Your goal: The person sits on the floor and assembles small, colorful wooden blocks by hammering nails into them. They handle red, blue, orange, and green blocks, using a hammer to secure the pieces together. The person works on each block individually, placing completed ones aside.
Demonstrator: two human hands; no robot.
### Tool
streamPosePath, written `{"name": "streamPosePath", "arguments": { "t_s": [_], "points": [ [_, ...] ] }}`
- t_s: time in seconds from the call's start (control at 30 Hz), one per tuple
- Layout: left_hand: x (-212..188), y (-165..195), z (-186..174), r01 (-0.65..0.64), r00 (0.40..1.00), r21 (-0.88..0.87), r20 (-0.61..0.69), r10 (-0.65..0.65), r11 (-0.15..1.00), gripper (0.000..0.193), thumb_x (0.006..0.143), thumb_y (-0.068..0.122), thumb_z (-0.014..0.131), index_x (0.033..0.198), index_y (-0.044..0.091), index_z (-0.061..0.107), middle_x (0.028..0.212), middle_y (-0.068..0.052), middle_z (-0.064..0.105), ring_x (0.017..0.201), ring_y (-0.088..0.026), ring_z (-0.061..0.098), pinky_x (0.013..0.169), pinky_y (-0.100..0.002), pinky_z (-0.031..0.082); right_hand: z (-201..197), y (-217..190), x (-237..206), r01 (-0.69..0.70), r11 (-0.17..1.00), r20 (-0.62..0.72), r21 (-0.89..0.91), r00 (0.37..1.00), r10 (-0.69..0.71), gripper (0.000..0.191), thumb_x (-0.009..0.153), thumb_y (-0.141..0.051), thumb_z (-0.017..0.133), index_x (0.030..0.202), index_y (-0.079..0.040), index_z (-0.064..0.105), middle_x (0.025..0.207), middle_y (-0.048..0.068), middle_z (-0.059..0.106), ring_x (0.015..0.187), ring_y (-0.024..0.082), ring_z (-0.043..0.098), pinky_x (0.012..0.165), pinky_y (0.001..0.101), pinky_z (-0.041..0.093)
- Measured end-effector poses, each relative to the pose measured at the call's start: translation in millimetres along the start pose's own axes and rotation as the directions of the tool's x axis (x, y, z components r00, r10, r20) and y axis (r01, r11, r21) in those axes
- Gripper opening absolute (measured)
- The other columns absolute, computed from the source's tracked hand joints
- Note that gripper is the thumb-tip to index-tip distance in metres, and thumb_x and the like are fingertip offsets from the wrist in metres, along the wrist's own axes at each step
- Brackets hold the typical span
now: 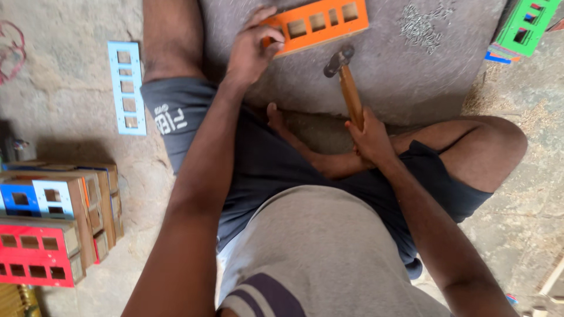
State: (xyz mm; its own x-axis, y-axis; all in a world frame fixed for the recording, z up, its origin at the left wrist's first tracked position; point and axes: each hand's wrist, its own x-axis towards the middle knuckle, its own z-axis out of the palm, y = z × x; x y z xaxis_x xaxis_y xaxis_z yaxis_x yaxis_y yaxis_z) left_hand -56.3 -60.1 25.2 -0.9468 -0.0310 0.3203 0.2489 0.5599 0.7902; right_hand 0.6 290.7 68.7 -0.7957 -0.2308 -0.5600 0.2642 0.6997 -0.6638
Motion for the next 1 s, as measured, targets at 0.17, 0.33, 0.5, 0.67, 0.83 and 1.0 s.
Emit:
{"name": "streamPosePath", "arguments": {
  "t_s": [0.17,0.33,0.5,0.67,0.83,1.0],
  "points": [
    [-6.2,-23.8,11.5,0.038,0.996,-0.020,0.087,-0.036,0.999,0.016,0.085,0.001,0.085,0.097,0.009,0.077,0.155,-0.016,0.047,0.146,-0.037,0.042,0.118,-0.040,0.042,14.1,-4.1,-17.3,-0.015,1.000,0.026,0.001,1.000,0.015,0.035,0.101,-0.027,0.065,0.121,-0.001,0.052,0.066,0.011,0.062,0.047,0.016,0.058,0.041,0.0336,0.048],
    [-10.8,-28.9,13.6,0.191,0.974,0.004,0.127,-0.190,0.982,0.014,0.087,0.007,0.086,0.099,0.011,0.080,0.146,-0.010,0.056,0.134,-0.030,0.057,0.114,-0.038,0.050,17.8,-23.0,-21.4,0.086,0.994,0.058,-0.059,0.995,-0.083,0.037,0.104,-0.030,0.064,0.123,0.000,0.054,0.065,0.009,0.062,0.047,0.016,0.059,0.043,0.0336,0.047],
    [-8.8,-25.8,18.0,0.326,0.935,0.003,0.149,-0.322,0.945,0.011,0.087,0.014,0.086,0.098,0.013,0.081,0.139,-0.008,0.057,0.124,-0.022,0.063,0.103,-0.034,0.052,24.4,-47.6,-8.9,0.320,0.947,-0.019,-0.026,0.947,-0.321,0.040,0.105,-0.024,0.061,0.135,-0.001,0.051,0.066,0.013,0.063,0.050,0.020,0.061,0.047,0.0378,0.047],
    [-8.6,-20.3,13.0,0.301,0.938,0.033,0.170,-0.302,0.953,0.011,0.087,0.012,0.086,0.097,0.013,0.082,0.140,-0.009,0.057,0.122,-0.022,0.064,0.102,-0.035,0.052,32.8,-50.8,22.1,0.468,0.862,-0.031,-0.195,0.875,-0.483,0.030,0.108,-0.021,0.063,0.128,0.000,0.052,0.076,0.017,0.066,0.066,0.030,0.066,0.057,0.0443,0.048],
    [-4.9,-18.3,9.7,0.051,0.994,0.097,0.089,-0.060,0.994,0.040,0.078,0.009,0.090,0.114,0.008,0.073,0.142,-0.019,0.053,0.128,-0.036,0.058,0.101,-0.044,0.052,16.7,-53.6,14.8,0.333,0.931,-0.012,-0.146,0.941,-0.338,0.029,0.106,-0.021,0.065,0.127,-0.004,0.055,0.074,0.013,0.065,0.061,0.027,0.066,0.056,0.0431,0.049],
    [-7.5,-22.3,12.0,0.253,0.917,0.421,0.183,-0.354,0.871,0.072,0.087,0.007,0.082,0.150,0.009,0.047,0.144,-0.020,0.055,0.125,-0.039,0.059,0.104,-0.045,0.053,2.9,-64.5,-28.5,0.673,0.674,-0.226,0.305,0.739,-0.635,0.038,0.109,-0.020,0.062,0.142,-0.009,0.046,0.084,0.007,0.063,0.064,0.018,0.061,0.056,0.0315,0.055]
  ]
}}
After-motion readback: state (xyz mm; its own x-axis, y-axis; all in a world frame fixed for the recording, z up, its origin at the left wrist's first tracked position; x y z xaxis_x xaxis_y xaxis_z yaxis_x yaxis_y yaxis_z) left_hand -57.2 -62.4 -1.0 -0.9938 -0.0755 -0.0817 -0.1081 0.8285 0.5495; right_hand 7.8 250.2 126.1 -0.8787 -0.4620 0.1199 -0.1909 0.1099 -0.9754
